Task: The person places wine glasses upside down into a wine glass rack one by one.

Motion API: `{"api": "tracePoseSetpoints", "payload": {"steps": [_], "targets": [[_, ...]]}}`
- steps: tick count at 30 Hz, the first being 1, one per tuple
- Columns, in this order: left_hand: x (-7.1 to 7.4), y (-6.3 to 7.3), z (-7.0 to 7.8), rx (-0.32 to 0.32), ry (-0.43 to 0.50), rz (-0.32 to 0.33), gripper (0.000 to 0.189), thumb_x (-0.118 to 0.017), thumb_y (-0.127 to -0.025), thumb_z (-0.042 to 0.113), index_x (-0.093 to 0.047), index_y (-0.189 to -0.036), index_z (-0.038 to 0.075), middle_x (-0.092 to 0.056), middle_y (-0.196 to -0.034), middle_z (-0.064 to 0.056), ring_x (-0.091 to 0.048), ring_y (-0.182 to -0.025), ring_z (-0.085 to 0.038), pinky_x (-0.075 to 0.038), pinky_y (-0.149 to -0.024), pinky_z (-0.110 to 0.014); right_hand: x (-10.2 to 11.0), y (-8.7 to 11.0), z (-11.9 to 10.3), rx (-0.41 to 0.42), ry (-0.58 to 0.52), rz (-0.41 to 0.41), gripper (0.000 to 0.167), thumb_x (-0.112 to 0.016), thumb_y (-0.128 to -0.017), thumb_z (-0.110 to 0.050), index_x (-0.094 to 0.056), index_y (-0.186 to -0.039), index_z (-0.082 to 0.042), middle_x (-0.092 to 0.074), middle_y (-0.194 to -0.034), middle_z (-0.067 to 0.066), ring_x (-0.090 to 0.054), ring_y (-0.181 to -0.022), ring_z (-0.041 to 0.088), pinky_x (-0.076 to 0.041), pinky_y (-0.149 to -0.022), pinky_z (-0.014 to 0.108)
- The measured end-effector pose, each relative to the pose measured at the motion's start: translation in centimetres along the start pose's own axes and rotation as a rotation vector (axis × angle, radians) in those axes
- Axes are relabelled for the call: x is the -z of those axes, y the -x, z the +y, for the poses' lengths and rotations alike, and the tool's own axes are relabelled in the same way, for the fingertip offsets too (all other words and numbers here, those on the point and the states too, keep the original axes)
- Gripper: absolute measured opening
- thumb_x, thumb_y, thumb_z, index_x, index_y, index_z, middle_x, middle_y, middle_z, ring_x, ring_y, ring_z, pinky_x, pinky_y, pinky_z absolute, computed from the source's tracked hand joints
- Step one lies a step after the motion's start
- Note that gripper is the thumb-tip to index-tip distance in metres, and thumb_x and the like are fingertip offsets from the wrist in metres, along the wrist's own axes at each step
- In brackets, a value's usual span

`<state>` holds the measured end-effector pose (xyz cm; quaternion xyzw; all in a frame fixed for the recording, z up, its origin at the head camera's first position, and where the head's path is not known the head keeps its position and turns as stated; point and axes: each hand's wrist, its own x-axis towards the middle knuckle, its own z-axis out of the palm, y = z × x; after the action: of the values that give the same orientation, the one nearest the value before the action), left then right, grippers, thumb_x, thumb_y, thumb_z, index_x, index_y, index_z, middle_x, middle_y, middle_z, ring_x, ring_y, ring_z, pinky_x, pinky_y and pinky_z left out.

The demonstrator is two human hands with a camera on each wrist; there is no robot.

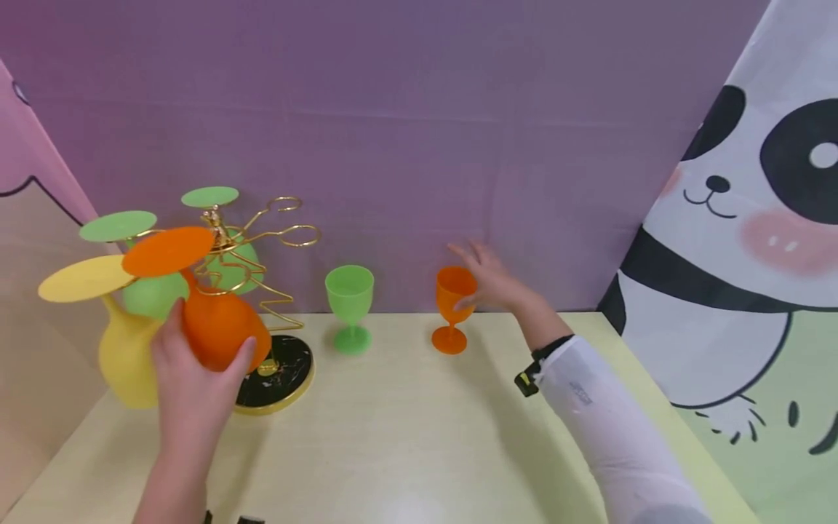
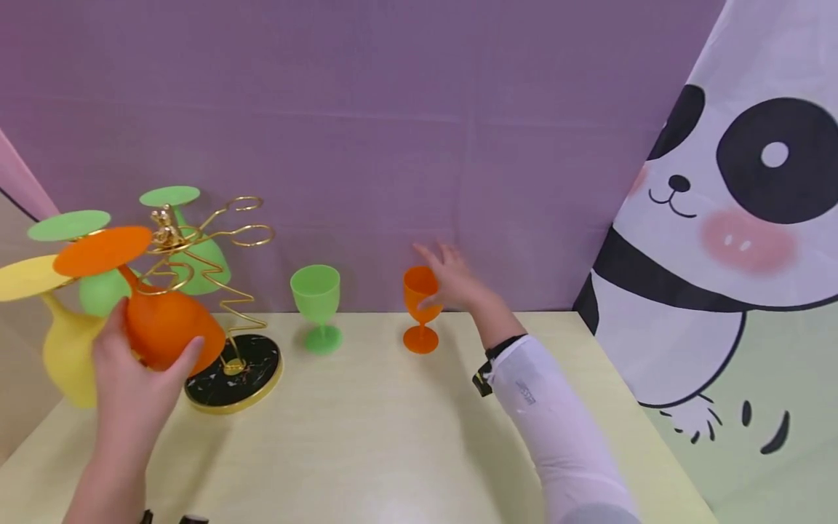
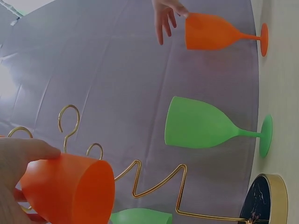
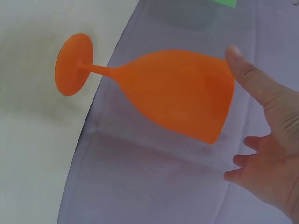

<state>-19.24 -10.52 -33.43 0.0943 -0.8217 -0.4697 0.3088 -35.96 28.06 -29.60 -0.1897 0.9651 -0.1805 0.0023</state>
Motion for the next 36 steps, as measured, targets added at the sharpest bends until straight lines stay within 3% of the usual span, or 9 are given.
{"api": "tracePoseSetpoints", "payload": {"steps": [9, 14, 22, 36], "targets": [[0.0, -1.2, 0.1, 0.069, -0.021, -0.071, 0.092, -0.073, -0.085, 0.026, -0.014, -0.156, 0.016, -0.025, -0.151, -0.024, -0.031, -0.132, -0.043, -0.034, -0.105, -0.067, -0.2, -1.6, -1.1, -0.028, 0.141, -0.131, 0.109, -0.085, -0.074, -0.018, -0.014, -0.155, -0.035, 0.009, -0.163, 0.012, 0.001, -0.148, 0.043, -0.015, -0.114, 0.067], [-0.1, -1.5, 0.0, 0.074, -0.038, -0.108, 0.091, -0.073, -0.084, 0.025, -0.016, -0.155, 0.015, -0.027, -0.149, -0.024, -0.031, -0.131, -0.042, -0.036, -0.102, -0.067, -0.4, -2.0, -1.4, -0.028, 0.242, -0.171, 0.099, -0.082, -0.077, -0.018, -0.022, -0.155, -0.028, 0.002, -0.162, 0.016, -0.006, -0.147, 0.045, -0.021, -0.114, 0.064], [-0.3, -1.8, -0.4, 0.069, -0.062, -0.15, 0.093, -0.075, -0.084, 0.025, -0.017, -0.155, 0.013, -0.027, -0.149, -0.025, -0.032, -0.13, -0.044, -0.037, -0.1, -0.069, -0.2, -1.7, -1.9, -0.091, 0.221, -0.249, 0.09, -0.08, -0.08, -0.013, -0.03, -0.152, -0.027, -0.025, -0.153, 0.016, -0.028, -0.136, 0.037, -0.039, -0.108, 0.055], [-0.9, -1.6, -0.7, 0.069, -0.107, -0.18, 0.095, -0.075, -0.084, 0.028, -0.014, -0.155, 0.013, -0.027, -0.147, -0.028, -0.033, -0.127, -0.046, -0.038, -0.098, -0.07, 0.1, -2.0, -2.5, -0.07, 0.256, -0.277, 0.085, -0.074, -0.08, 0.005, -0.034, -0.151, -0.021, -0.039, -0.143, 0.02, -0.041, -0.127, 0.036, -0.045, -0.105, 0.048]]}}
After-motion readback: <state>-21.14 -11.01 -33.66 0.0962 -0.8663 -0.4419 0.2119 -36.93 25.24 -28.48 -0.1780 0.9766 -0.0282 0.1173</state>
